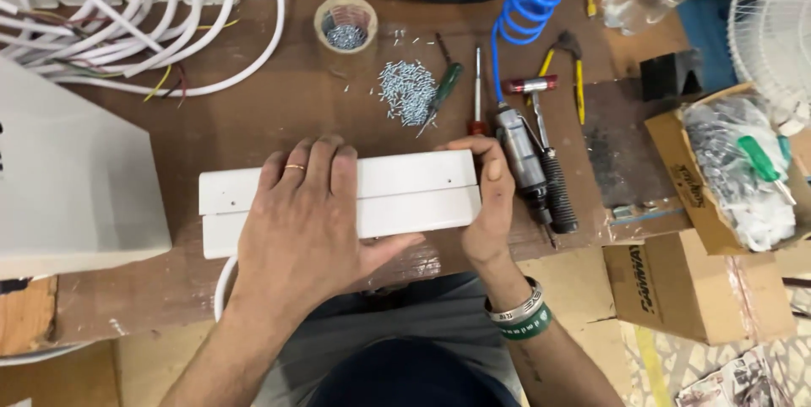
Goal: The worker is assembling a white plastic electronic enclosure by inserting screws and using an electric screwdriver to tighten them.
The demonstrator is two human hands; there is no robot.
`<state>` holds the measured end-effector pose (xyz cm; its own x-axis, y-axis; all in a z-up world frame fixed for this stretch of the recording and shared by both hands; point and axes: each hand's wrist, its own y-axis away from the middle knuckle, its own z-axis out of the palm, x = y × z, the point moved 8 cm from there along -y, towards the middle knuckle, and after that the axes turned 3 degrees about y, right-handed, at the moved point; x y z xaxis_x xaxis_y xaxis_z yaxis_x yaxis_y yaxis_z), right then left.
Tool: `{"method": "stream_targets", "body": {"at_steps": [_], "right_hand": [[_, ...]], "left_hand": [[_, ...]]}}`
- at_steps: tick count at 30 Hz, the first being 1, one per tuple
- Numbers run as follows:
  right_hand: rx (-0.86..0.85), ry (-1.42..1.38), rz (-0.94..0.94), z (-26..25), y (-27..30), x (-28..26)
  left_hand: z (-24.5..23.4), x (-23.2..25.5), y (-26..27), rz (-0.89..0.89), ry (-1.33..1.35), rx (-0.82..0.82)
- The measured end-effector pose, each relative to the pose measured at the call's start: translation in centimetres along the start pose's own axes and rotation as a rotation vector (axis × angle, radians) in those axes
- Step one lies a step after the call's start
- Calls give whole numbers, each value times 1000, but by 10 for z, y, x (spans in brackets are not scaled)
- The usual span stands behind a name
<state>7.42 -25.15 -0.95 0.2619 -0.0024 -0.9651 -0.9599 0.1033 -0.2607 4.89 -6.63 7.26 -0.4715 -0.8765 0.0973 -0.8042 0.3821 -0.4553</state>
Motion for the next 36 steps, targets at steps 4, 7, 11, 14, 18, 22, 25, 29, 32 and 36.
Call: {"method": "stream_targets", "body": {"at_steps": [4, 7, 11, 14, 18, 22, 25, 29, 32, 36], "right_hand": [[-82, 134, -18, 2, -3, -6], [-185, 304, -59, -6, -9, -2], [-80, 327, 132, -44, -34, 21], [-70, 1204, -80, -55, -41, 41], [-113, 1325, -72, -51, -39, 56], [188, 1506, -307, -87, -36, 31], [88, 1558, -143, -149, -40, 54], [-81, 1287, 601, -181, -20, 66], [-114, 1210, 556, -190, -8, 68], [-80, 958, 528, -230, -12, 105]], "left_hand": [[3, -1, -2, 15, -31, -61], [1, -2, -3, 20, -30, -37], [0, -2, -3, 11, 8, -20], [-1, -1, -3, 34, -3, -16], [-5, -2, -3, 24, 18, 20], [-3, -1, -2, 14, 10, 23], [0, -2, -2, -4, 28, 8], [2, -3, -2, -8, 32, -16], [12, -4, 0, -44, 47, -39], [28, -10, 6, -61, 75, -178]]}}
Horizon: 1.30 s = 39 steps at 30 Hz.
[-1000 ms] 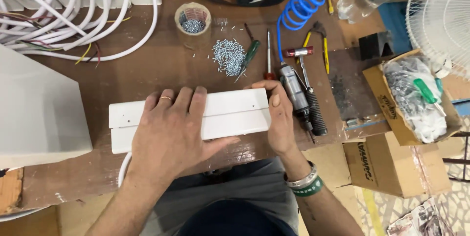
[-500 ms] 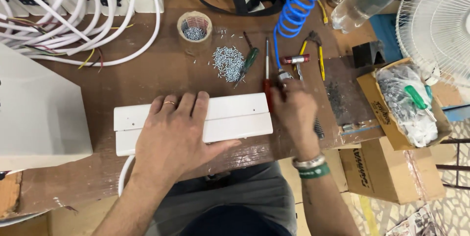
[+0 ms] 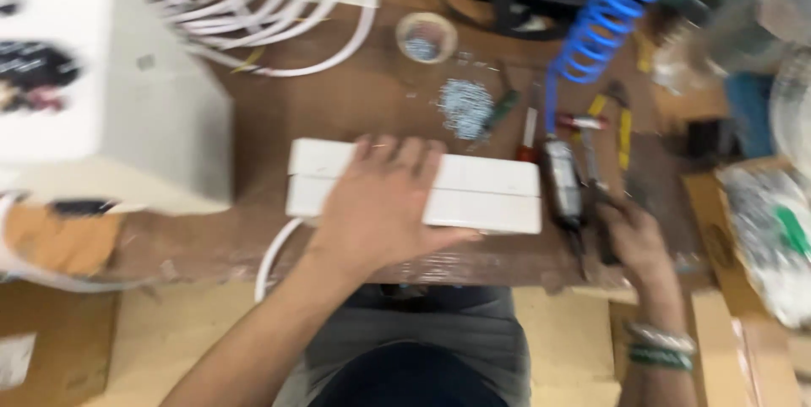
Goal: The worker is assembling a white plastic electronic enclosure by inserting screws and using an electric screwdriver to tighten them.
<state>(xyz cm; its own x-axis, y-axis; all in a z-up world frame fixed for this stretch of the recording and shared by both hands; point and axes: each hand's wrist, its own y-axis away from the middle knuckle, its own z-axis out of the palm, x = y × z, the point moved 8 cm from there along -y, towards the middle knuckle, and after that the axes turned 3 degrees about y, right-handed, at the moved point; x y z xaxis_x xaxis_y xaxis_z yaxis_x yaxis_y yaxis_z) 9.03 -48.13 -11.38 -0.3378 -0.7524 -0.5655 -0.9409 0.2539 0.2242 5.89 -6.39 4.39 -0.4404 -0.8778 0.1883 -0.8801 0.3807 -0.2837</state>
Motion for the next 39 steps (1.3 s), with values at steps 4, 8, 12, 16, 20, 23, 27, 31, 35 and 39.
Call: {"method": "stream_targets", "body": {"at_steps": [4, 8, 12, 16, 20, 23, 27, 31, 35, 39], "right_hand": [[251, -44, -103, -45, 13, -17], [278, -199, -444, -80, 54, -110], [41, -169, -455, -107, 76, -177], [-127, 147, -305, -112, 88, -223], [-65, 163, -453, -133, 87, -246], [-133, 222, -565, -135, 78, -242], [-175, 296, -542, -131, 66, -234], [-409, 289, -465, -124, 54, -200], [-205, 238, -604, -133, 50, -204], [-256, 194, -594, -129, 36, -184]], "left_hand": [[-6, 4, -3, 52, -8, 28], [-26, 2, 6, 44, 94, 213], [-22, 5, -1, 50, 131, 168], [-24, 3, -2, 42, 100, 109], [-18, 4, -4, 55, 27, 96], [-14, 2, -3, 57, -6, 74], [-15, 2, -3, 56, 27, 97], [-14, 3, -4, 52, 28, 94], [-20, 3, -2, 52, 48, 142], [-21, 4, -3, 61, 64, 140]]}}
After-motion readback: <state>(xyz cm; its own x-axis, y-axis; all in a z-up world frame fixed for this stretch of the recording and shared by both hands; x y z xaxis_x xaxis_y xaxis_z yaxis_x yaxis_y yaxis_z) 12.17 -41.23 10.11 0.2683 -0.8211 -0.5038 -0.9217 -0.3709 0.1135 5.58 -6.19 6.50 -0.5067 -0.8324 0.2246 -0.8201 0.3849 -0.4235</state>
